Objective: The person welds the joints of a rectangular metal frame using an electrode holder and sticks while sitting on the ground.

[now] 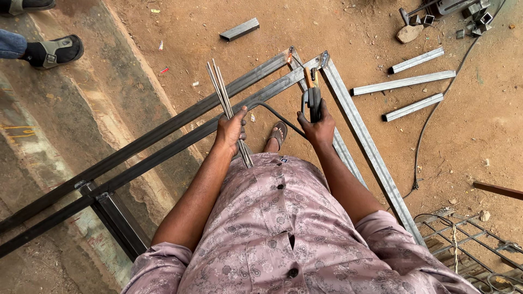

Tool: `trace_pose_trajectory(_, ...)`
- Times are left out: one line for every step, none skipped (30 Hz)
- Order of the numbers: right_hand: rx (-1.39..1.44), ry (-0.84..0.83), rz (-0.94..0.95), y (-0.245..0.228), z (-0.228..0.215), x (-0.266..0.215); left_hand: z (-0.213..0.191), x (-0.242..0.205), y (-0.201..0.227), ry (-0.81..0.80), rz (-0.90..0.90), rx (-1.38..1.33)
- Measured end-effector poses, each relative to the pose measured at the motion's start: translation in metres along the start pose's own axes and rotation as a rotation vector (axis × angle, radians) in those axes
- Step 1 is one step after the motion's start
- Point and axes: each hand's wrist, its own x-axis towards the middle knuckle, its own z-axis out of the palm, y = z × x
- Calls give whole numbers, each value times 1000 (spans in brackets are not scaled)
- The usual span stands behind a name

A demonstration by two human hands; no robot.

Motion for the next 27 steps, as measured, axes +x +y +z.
trace_pose_trajectory(13, -8, 12, 0, -1, 1, 0, 0, -1, -5, 0, -14)
trace_pose_trajectory(25, -16, 24, 0, -1, 1, 0, 0, -1, -3, -2, -2)
trace_pose_trajectory(10, -22, 32, -1, -2, 1, -1, 0, 0, -1, -3, 11)
trace_pose_trajectory(-5, -29, 40, -3, -3, 0, 0, 0, 0, 0, -3, 24)
trace_pose_trajectory(-19, -36, 46, -6, -4, 0, 0, -1, 1, -5, -3, 13)
trace_pose_trajectory(-23, -41, 51, -9, -4, -1, 0, -2, 1, -11, -2, 1)
trace_pose_trajectory(-27, -46, 57, -10, -5, -3, 0, -3, 1, -16, -3, -11)
trace_pose_trajectory(-31, -50, 63, -11, -5, -4, -1, -3, 1, -9, -5, 1)
trace_pose_trajectory(-30, -56, 70, -12, -6, -4, -1, -3, 2, -3, -7, 14)
trace_pose_trajectory(-29, -61, 76, -12, -5, -4, 0, -2, 2, 4, -9, 26)
trace_pose_trajectory(-28, -67, 81, -11, -5, -4, 0, -2, 3, 1, -8, 25)
trace_pose_trajectory(-29, -59, 60, -10, -4, -3, 0, -2, 2, -1, -8, 23)
trace_pose_trajectory(-30, -51, 40, -8, -3, -2, 0, -1, 2, -3, -8, 21)
trace_pose_trajectory(-31, -43, 19, -5, -2, -1, 1, -1, 2, 1, -11, 13)
trace_pose_trajectory(-20, -26, 15, -3, -2, 0, 2, 0, 2, 6, -14, 5)
trace_pose_trajectory(-10, -8, 11, -2, -1, 2, 2, 0, 2, 11, -17, -3)
trace_pose_trajectory(1, 9, 6, -2, 0, 3, 2, 0, 2, 9, -15, 7)
trace_pose_trajectory(-7, 0, 17, -4, -1, 4, 1, -1, 3, 7, -14, 17)
trace_pose_trajectory(-15, -8, 29, -5, -2, 6, 1, -2, 3, 4, -13, 28)
trace_pose_trajectory(-23, -17, 41, -7, -3, 7, 0, -2, 3, 7, -12, 39)
trace_pose_trajectory(-18, -20, 55, -9, -4, 8, 0, -2, 4, 8, -10, 52)
trace_pose_trajectory(-14, -24, 70, -10, -5, 9, 1, -2, 3, 10, -8, 64)
trace_pose_trajectory(-8, -29, 83, -12, -5, 10, 0, -2, 3, 8, -7, 54)
trace_pose_trajectory(-10, -25, 63, -14, -5, 11, 0, -1, 3, 7, -7, 44)
trace_pose_trajectory(-12, -22, 44, -14, -5, 12, 0, -1, 2, 6, -8, 35)
trace_pose_trajectory(-14, -18, 25, -13, -5, 13, -1, 0, 2, 7, -6, 32)
trace_pose_trajectory(-1, -21, 29, -12, -4, 13, -1, 1, 1, 7, -5, 28)
